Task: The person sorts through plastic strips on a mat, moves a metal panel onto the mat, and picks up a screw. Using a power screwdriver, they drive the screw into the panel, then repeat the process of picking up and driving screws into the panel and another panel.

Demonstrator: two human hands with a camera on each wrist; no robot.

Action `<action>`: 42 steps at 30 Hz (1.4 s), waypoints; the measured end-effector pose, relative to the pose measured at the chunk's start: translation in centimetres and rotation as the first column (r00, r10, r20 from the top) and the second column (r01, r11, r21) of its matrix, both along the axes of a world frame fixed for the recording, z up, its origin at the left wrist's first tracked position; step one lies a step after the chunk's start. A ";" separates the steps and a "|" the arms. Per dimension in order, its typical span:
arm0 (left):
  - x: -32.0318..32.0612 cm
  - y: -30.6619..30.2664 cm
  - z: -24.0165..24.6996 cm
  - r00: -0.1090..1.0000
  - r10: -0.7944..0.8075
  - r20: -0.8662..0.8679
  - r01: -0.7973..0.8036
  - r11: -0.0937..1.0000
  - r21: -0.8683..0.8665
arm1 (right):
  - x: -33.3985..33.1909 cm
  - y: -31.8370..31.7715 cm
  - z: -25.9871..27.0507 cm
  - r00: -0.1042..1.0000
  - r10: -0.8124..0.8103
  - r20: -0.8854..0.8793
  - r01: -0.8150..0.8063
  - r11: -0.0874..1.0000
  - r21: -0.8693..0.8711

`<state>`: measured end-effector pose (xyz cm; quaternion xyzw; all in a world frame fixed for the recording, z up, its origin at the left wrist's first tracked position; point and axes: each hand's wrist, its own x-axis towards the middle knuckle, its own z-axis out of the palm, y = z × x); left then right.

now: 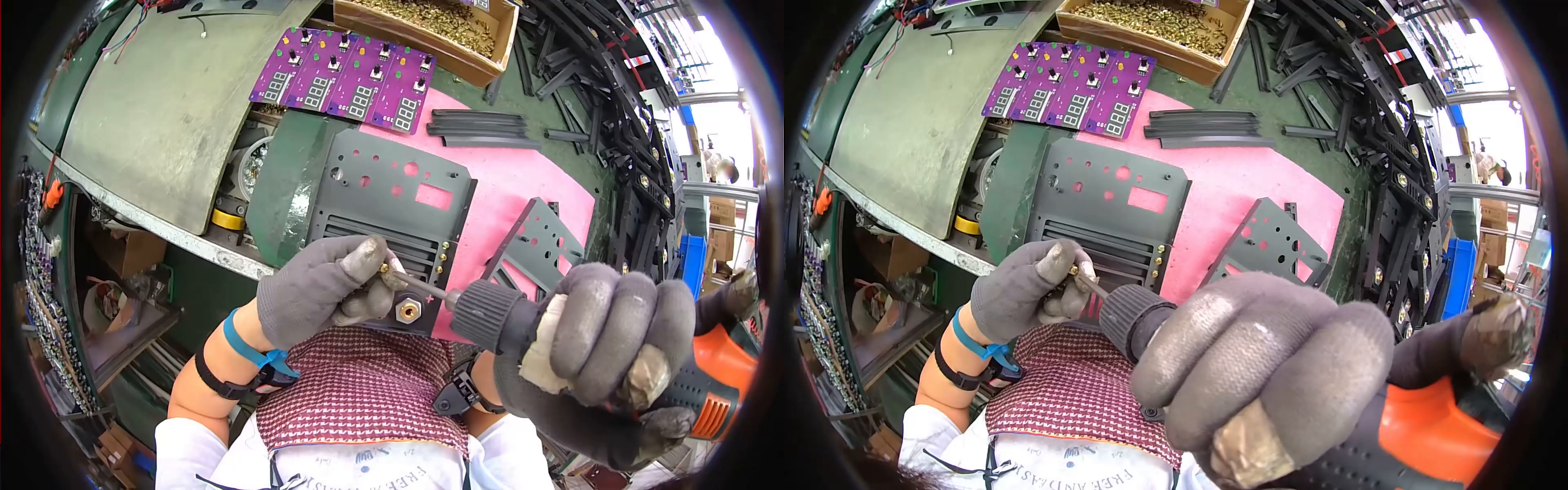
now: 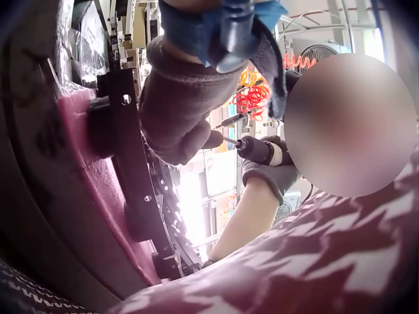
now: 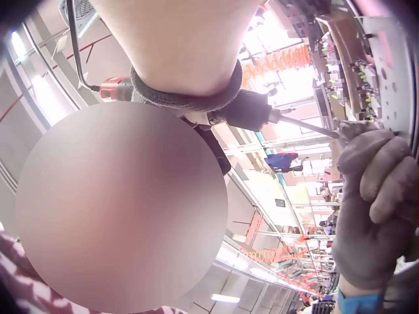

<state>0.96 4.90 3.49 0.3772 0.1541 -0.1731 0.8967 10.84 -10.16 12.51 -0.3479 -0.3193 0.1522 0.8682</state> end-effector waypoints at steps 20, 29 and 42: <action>-3.7 -1.0 1.1 0.976 -0.136 0.171 -0.038 0.666 0.745 | 2.1 -3.2 -1.0 0.981 0.118 0.155 -0.064 0.946 -0.317; -5.9 -2.9 -1.7 0.853 -0.489 0.184 -0.340 -0.252 0.906 | 1.8 -4.4 -2.7 0.990 0.085 0.112 -0.034 0.917 -0.398; -5.9 -2.2 -1.6 0.823 -0.539 0.179 -0.341 -0.215 0.915 | 2.4 -3.4 -3.6 0.972 0.178 0.151 -0.079 0.860 -0.505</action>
